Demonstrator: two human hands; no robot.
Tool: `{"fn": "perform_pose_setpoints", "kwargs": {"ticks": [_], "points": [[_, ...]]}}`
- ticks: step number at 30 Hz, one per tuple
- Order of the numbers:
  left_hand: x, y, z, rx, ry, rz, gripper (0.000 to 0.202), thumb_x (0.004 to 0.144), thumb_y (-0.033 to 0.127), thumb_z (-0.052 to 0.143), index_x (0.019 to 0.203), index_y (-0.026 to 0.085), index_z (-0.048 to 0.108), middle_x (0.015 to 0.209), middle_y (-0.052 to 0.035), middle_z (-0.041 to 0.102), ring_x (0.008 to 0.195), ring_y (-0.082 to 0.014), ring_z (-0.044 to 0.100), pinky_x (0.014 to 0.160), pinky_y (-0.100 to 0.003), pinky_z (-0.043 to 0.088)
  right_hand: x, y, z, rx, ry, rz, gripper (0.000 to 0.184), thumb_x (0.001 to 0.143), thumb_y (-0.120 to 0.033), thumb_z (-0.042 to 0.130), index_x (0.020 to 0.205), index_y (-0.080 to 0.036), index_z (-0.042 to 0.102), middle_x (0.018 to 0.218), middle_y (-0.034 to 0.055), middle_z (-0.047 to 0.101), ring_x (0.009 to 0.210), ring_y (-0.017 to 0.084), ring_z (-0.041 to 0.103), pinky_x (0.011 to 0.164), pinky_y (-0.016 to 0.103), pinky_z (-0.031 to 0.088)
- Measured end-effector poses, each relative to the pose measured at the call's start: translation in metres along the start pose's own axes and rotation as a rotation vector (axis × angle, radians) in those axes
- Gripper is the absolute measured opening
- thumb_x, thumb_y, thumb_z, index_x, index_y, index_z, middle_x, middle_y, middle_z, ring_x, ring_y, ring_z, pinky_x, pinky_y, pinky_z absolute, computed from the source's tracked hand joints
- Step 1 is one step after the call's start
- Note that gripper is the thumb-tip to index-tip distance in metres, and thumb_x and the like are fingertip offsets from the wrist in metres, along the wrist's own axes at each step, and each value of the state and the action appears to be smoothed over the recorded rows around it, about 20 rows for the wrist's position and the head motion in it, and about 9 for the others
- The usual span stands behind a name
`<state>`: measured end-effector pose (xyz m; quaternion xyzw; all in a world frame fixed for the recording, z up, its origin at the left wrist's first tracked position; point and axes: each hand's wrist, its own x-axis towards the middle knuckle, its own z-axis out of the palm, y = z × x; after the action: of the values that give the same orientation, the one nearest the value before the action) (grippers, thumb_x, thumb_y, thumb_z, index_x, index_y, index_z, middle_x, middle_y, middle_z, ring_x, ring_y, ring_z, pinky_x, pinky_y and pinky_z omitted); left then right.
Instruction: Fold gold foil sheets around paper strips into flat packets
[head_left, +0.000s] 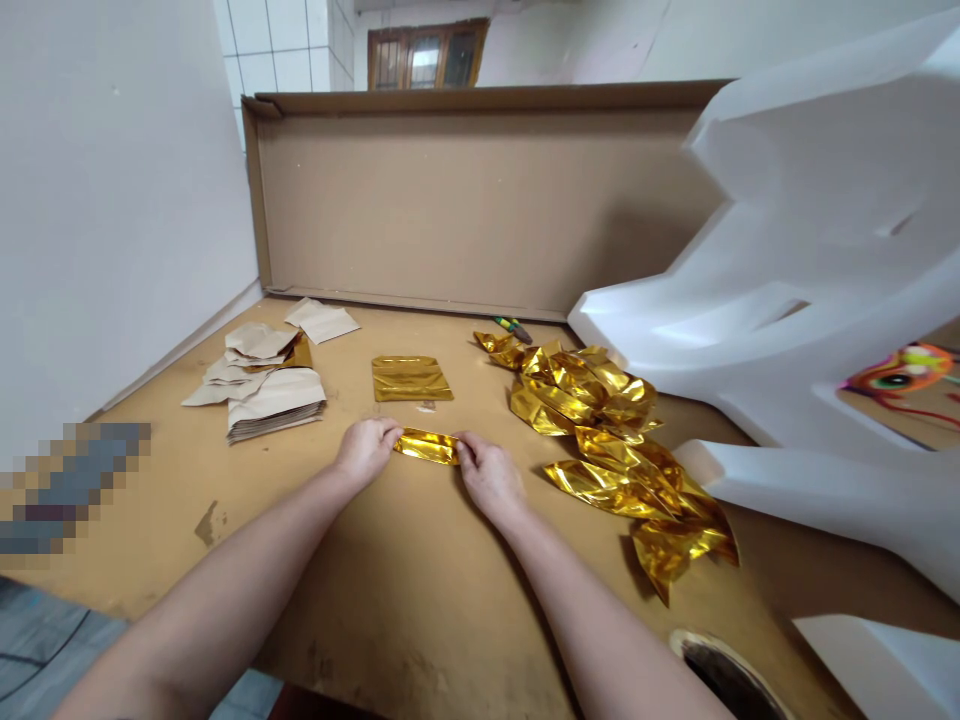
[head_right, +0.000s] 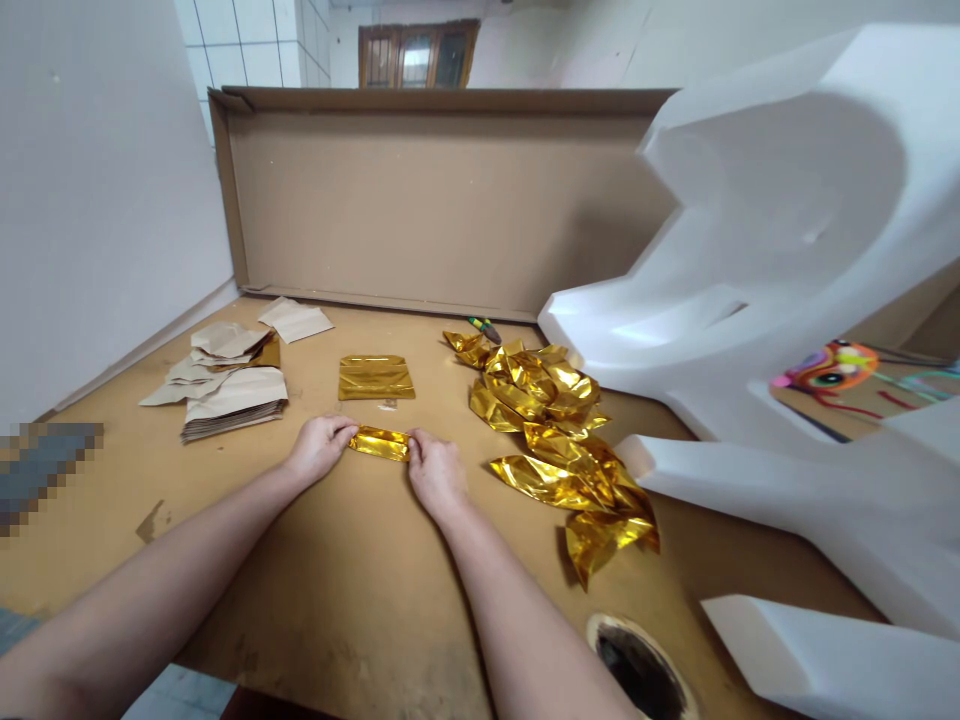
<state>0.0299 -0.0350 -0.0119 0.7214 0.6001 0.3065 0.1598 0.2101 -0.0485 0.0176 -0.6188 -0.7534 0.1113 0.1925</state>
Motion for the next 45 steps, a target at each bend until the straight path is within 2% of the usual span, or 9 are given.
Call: {"fn": "perform_pose_setpoints", "kwargs": {"ticks": [9,15,20,24,34,41,45], "points": [[0.001,0.001,0.002,-0.012,0.009,-0.072,0.023,0.082,0.021,0.045,0.078,0.018,0.067,0.074,-0.0010,0.068,0.072,-0.0161,0.061,0.063,-0.022,0.040,0.000,-0.002,0.005,0.105,0.012,-0.076,0.032,0.084,-0.013,0.038,0.099,-0.023,0.065,0.086,0.0035,0.071,0.081,0.018,0.063,0.069,0.024,0.042],[0.002,0.001,0.001,-0.083,0.005,-0.077,0.021,0.081,0.022,0.048,0.078,0.018,0.068,0.074,-0.0017,0.068,0.072,-0.0175,0.061,0.064,-0.023,0.040,0.001,0.000,0.002,0.069,-0.013,-0.015,0.029,0.086,-0.017,0.040,0.103,-0.021,0.063,0.085,0.0043,0.071,0.079,0.018,0.062,0.067,0.024,0.040],[0.003,-0.002,0.002,-0.195,0.018,-0.060,0.019,0.079,0.023,0.050,0.082,0.019,0.068,0.079,-0.0011,0.069,0.077,-0.0177,0.062,0.068,-0.023,0.041,0.001,0.001,-0.004,-0.046,-0.017,0.009,0.028,0.089,-0.024,0.038,0.092,-0.023,0.065,0.076,0.0030,0.070,0.072,0.017,0.061,0.060,0.024,0.036],[0.003,-0.003,0.003,-0.198,0.022,-0.073,0.016,0.078,0.024,0.052,0.074,0.019,0.067,0.068,0.0003,0.066,0.068,-0.0169,0.059,0.062,-0.023,0.039,0.000,-0.001,-0.002,-0.092,-0.013,0.024,0.029,0.090,-0.025,0.037,0.085,-0.023,0.065,0.071,0.0036,0.067,0.067,0.016,0.059,0.056,0.024,0.032],[0.002,0.006,-0.001,-0.281,0.051,-0.165,0.015,0.074,0.024,0.057,0.061,0.018,0.060,0.050,0.0060,0.054,0.050,-0.0114,0.049,0.050,-0.021,0.030,-0.001,-0.004,0.003,-0.043,0.019,0.032,0.025,0.088,-0.024,0.040,0.077,-0.022,0.062,0.063,0.0024,0.062,0.061,0.015,0.054,0.053,0.023,0.030],[0.005,-0.002,0.005,-0.418,0.025,-0.128,0.011,0.073,0.022,0.057,0.063,0.017,0.061,0.050,0.0065,0.052,0.051,-0.0106,0.048,0.052,-0.021,0.032,0.002,0.001,-0.002,0.029,-0.007,0.062,0.024,0.086,-0.024,0.040,0.077,-0.023,0.062,0.067,0.0020,0.063,0.065,0.016,0.055,0.055,0.022,0.032],[0.008,-0.004,0.007,-0.507,0.024,-0.195,0.010,0.068,0.016,0.061,0.058,0.016,0.060,0.044,0.0074,0.048,0.045,-0.0089,0.043,0.050,-0.020,0.031,0.002,0.000,-0.001,0.038,0.018,0.089,0.021,0.083,-0.023,0.044,0.074,-0.022,0.062,0.065,0.0019,0.063,0.063,0.016,0.055,0.053,0.023,0.031]]}}
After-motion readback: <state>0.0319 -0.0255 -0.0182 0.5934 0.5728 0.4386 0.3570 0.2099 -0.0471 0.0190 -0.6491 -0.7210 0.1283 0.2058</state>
